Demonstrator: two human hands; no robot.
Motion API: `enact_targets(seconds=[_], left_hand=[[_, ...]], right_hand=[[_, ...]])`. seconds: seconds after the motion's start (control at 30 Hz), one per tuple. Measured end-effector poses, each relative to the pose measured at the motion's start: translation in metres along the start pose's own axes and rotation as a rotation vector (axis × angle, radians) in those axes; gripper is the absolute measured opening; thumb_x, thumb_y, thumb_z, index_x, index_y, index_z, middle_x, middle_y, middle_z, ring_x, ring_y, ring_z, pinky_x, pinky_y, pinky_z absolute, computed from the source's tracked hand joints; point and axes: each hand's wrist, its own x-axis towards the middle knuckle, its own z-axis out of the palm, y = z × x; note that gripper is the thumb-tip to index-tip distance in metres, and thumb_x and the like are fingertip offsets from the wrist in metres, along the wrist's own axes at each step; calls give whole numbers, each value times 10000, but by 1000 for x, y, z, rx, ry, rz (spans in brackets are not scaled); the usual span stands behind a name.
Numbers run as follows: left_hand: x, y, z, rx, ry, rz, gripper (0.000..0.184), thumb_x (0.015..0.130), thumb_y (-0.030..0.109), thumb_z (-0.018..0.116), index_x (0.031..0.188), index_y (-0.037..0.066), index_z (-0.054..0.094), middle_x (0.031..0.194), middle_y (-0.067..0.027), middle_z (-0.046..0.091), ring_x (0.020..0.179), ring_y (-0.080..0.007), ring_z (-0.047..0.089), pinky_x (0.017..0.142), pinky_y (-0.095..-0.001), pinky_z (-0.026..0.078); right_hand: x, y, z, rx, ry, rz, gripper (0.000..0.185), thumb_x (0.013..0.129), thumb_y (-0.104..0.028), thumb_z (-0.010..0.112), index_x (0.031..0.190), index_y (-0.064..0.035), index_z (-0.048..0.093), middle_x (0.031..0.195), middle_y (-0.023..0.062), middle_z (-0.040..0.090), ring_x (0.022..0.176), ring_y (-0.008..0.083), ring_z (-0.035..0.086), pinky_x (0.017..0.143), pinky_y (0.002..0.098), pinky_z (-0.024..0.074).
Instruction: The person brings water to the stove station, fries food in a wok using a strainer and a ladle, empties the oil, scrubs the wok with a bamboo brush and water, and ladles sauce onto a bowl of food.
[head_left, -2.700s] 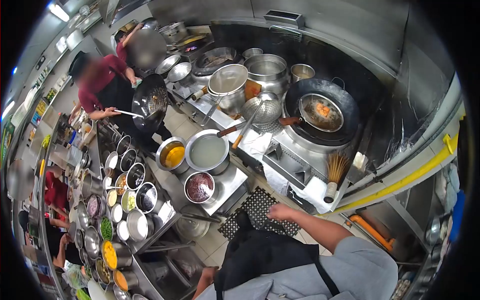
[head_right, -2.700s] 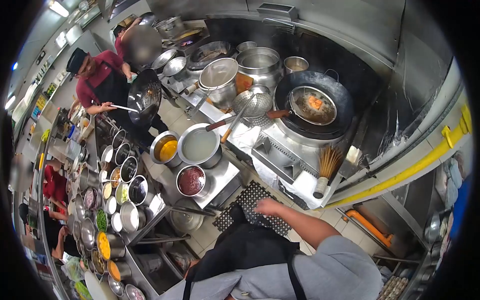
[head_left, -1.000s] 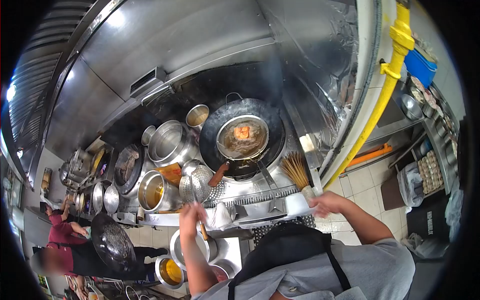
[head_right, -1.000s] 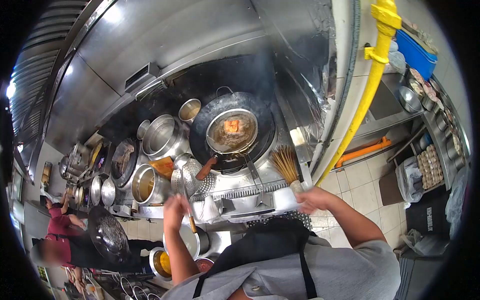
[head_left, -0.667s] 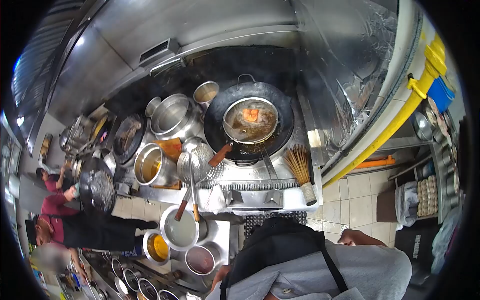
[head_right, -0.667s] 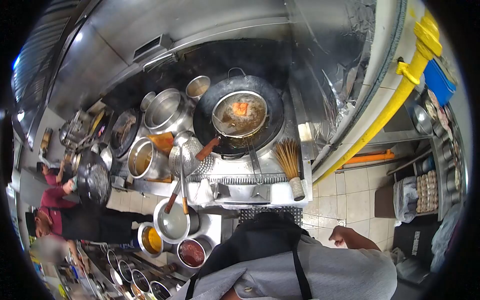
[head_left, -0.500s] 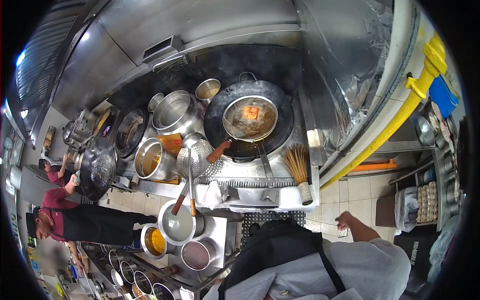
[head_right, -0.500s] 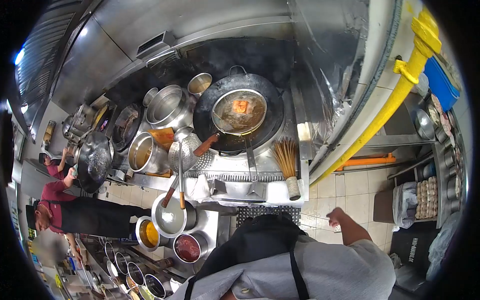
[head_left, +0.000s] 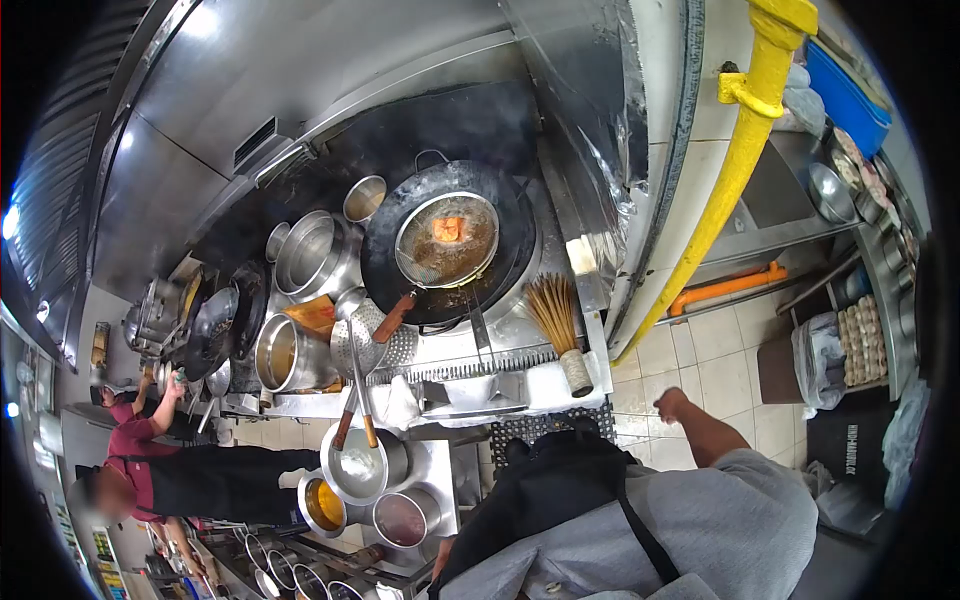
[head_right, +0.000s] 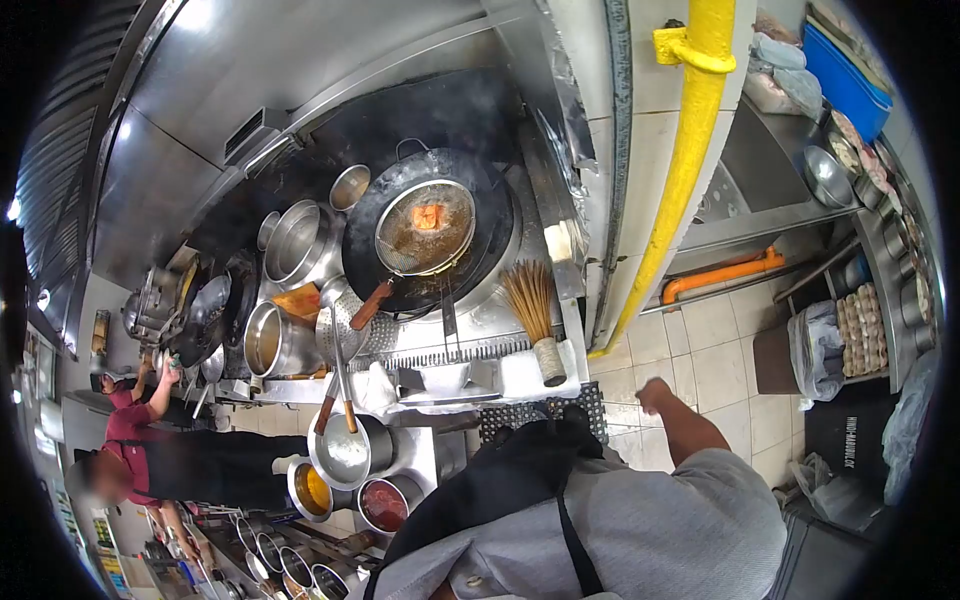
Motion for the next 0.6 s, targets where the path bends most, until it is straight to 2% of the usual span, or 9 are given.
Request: enact_targets(seconds=[0.03,0.1,0.13,0.17,0.23,0.3,0.37,0.43,0.6], left_hand=[[6,0,-7,132,-2,55,288,779,322,521,869,62,606,928,-186,619,815,-389,598,659,-457,472],[17,1,-20,556,9,234,290,780,324,517,865,62,605,945,-194,619,832,-402,598,669,-469,474],[21,8,-27,777,21,337,291,781,326,515,863,61,605,953,-198,618,841,-409,598,674,-475,474],[30,8,-31,945,58,416,292,781,327,513,861,61,604,961,-202,618,850,-416,598,679,-480,475],[52,-9,-33,951,105,462,246,831,291,494,870,62,575,877,-181,636,756,-363,627,609,-452,494],[43,5,-28,-644,-46,-435,202,887,253,454,928,77,544,774,-125,610,639,-266,612,515,-401,488],[23,30,-24,-642,-42,-394,180,887,235,464,905,71,537,723,-103,586,574,-233,580,471,-367,464],[7,56,-19,-642,-61,-353,160,887,216,473,882,66,530,672,-81,561,508,-199,547,426,-332,440],[-5,78,-13,-549,-8,-218,205,877,215,494,799,35,551,680,-53,552,497,-166,539,444,-317,437]], right_hand=[[9,5,31,403,-89,190,301,785,-153,633,1083,-181,596,757,36,676,537,161,621,475,317,494],[-14,0,60,691,-48,236,138,862,-151,574,883,-33,641,674,94,648,482,181,604,412,318,482],[-1,12,93,709,-85,204,248,891,-167,549,741,15,627,609,115,618,450,196,588,375,335,469],[-43,-13,66,1093,-46,504,283,894,-169,546,685,12,606,583,117,605,453,195,591,369,333,468],[-70,-20,63,1001,-79,490,306,908,-206,476,723,7,595,675,133,635,488,201,596,404,311,478],[-63,-12,78,1071,-136,529,270,919,-211,475,793,-8,602,658,124,617,480,199,580,391,323,457],[-60,-10,77,1279,-133,582,143,904,-152,507,822,-60,580,638,93,596,464,178,571,407,340,475],[-44,-10,71,1295,-285,608,210,930,-222,478,949,-59,608,570,78,513,399,180,436,349,294,323],[-62,-20,14,761,-244,370,191,895,-206,513,965,-57,610,620,71,541,444,168,466,398,288,358]])
